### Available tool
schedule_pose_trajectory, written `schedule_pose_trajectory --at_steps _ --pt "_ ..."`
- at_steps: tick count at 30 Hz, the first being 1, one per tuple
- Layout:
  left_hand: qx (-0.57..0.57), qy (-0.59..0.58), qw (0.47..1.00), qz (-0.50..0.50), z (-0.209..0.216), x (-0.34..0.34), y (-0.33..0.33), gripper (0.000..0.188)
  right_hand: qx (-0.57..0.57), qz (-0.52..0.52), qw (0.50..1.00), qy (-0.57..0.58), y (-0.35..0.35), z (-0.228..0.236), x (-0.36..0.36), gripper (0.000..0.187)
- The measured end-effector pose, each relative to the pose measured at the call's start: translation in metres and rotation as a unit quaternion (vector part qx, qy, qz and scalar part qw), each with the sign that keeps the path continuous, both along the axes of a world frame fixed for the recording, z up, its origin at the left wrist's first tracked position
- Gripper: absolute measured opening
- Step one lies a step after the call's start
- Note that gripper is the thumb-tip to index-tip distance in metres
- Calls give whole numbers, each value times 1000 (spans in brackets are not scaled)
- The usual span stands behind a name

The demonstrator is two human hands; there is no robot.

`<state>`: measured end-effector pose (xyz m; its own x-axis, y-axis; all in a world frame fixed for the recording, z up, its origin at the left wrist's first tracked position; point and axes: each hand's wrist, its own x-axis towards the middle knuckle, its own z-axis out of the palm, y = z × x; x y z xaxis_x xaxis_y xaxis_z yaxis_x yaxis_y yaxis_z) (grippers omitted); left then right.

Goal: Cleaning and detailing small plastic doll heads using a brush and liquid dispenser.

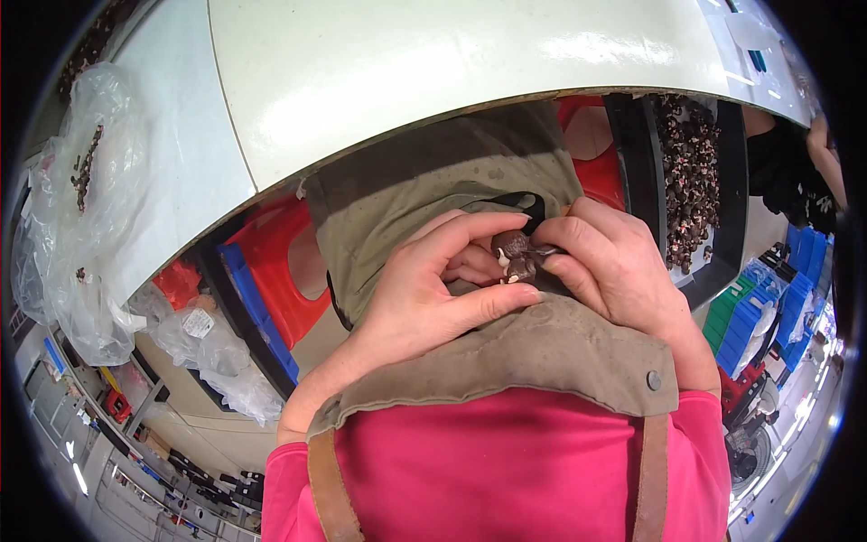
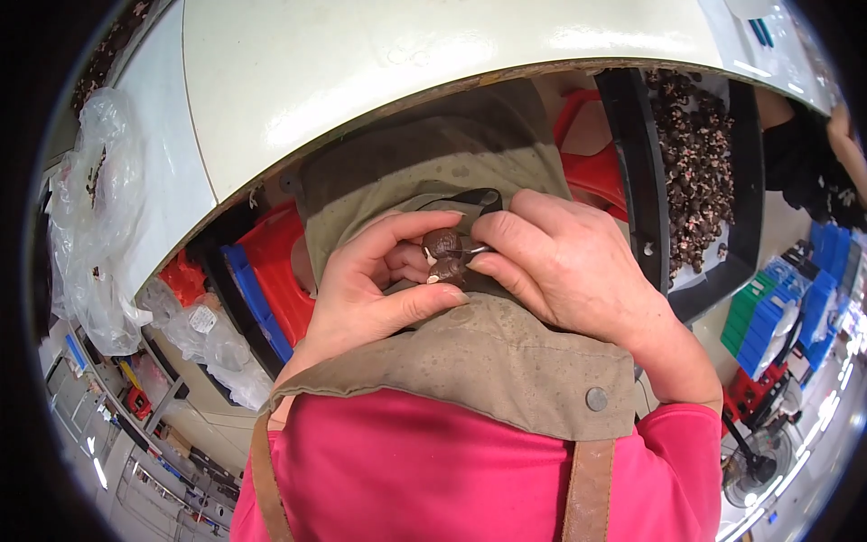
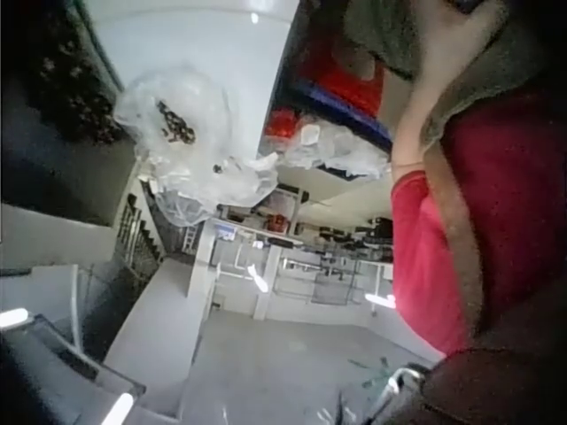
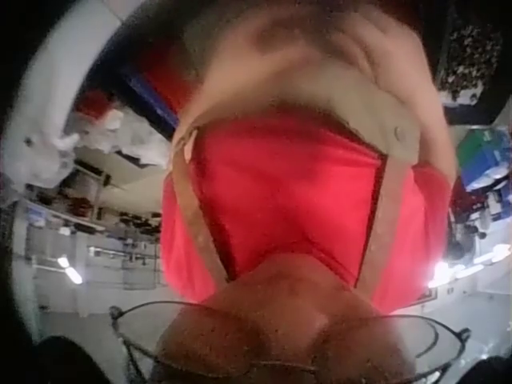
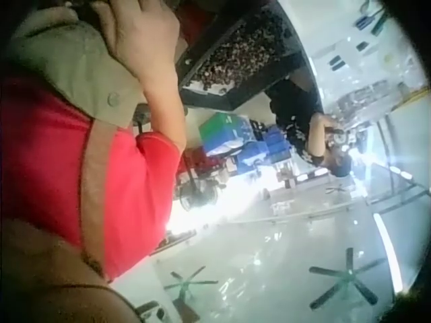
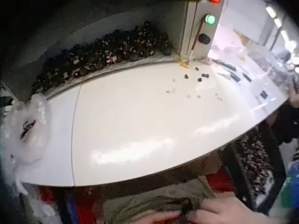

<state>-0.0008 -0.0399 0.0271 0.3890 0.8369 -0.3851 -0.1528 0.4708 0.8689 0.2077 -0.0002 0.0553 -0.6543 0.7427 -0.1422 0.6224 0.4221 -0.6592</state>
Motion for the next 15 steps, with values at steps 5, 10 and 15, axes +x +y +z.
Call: schedule_pose_trajectory --at_steps 5,10,15 --pt "-9 -7 1000 -4 0 0 1 50 6 28 1000 1 1 -2 3 18" --pt "-15 -15 1000 2 0 0 1 50 15 6 1000 0 0 -3 1 19" --pt "-2 -1 1000 -16 -1 -1 0 50 27 23 999 0 2 -1 2 20"
